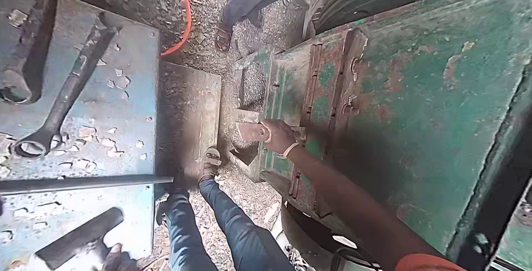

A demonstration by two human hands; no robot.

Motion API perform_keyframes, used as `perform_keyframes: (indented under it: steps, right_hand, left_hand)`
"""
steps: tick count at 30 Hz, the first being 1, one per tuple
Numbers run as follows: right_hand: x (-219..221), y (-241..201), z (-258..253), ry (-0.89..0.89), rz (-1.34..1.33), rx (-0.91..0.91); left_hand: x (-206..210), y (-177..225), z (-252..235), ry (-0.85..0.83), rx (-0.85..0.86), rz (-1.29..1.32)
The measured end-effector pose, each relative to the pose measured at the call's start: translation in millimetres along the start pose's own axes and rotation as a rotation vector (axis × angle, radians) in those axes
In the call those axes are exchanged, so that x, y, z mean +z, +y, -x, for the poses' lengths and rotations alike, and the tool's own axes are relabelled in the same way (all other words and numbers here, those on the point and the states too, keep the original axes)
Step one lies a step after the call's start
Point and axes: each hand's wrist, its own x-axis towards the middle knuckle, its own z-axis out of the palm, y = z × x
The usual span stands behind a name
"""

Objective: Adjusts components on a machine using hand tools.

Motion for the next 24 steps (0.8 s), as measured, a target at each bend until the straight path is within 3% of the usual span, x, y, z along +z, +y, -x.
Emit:
perform_keyframes:
  steps: [3, 7, 10, 15, 18, 24]
  right_hand:
    - [1.2, -0.1, 5.7, 0.053, -0.028, -0.029]
    - [-0.3, -1.1, 5.5, 0.054, -0.015, -0.028]
    - [2.4, -0.8, 7.7, 0.062, -0.008, -0.035]
    - [6.9, 4.8, 2.5, 0.086, 0.004, -0.065]
    - [3.9, 3.6, 1.7, 0.084, -0.013, -0.05]
    - [7.2, 3.7, 3.8, 0.08, -0.011, -0.052]
  left_hand:
    - [87.2, 17.6, 23.2, -0.306, -0.055, 0.197]
    - [203.6, 33.1, 19.1, -0.369, -0.04, 0.287]
    - [252.0, 41.8, 16.9, -0.398, -0.064, 0.26]
    - [286.6, 35.4, 16.1, -0.419, -0.126, 0.232]
    - [284.9, 39.4, 15.5, -0.433, -0.123, 0.19]
    - [242.2, 83.6, 5.3, -0.273, 0.17, 0.248]
